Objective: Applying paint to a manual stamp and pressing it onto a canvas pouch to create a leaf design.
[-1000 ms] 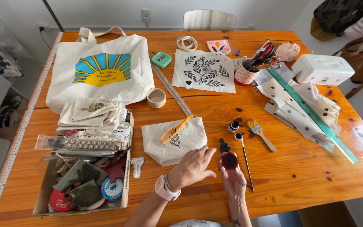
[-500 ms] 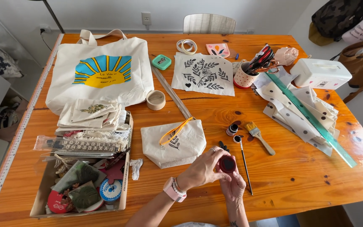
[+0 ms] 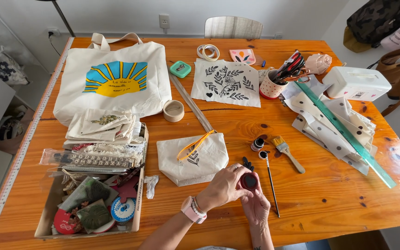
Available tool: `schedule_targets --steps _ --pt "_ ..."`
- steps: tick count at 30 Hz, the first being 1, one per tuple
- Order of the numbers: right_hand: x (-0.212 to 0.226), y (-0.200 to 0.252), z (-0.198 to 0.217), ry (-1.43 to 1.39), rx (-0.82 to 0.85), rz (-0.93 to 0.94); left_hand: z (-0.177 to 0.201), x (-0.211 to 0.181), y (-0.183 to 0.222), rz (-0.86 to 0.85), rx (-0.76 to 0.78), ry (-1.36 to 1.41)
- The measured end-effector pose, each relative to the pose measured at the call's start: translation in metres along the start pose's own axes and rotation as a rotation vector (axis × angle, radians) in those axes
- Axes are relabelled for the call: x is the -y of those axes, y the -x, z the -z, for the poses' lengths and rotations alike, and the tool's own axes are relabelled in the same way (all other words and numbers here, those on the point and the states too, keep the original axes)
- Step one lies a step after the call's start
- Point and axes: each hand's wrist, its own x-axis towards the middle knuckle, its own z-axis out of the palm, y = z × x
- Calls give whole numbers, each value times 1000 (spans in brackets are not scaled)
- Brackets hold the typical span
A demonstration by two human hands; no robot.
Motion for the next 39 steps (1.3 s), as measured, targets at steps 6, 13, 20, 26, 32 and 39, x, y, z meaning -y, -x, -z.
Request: schedule_targets --steps 6,13,20,26,32,39 --pt "-4 0 -38 132 11 -7 2 0 0 48 17 21" --pt "0 -1 -36 254 -52 87 10 -9 -1 85 4 107" --pt "19 9 -94 728 -234 170 11 7 -8 40 -160 99" --pt "45 26 -118 1055 -416 293 5 26 -19 -44 -320 -46" --pt "55 20 -122 1596 -634 294 -40 75 -72 49 -341 -299" --pt "72 -19 -55 2267 -607 224 -80 116 -132 226 -344 -656"
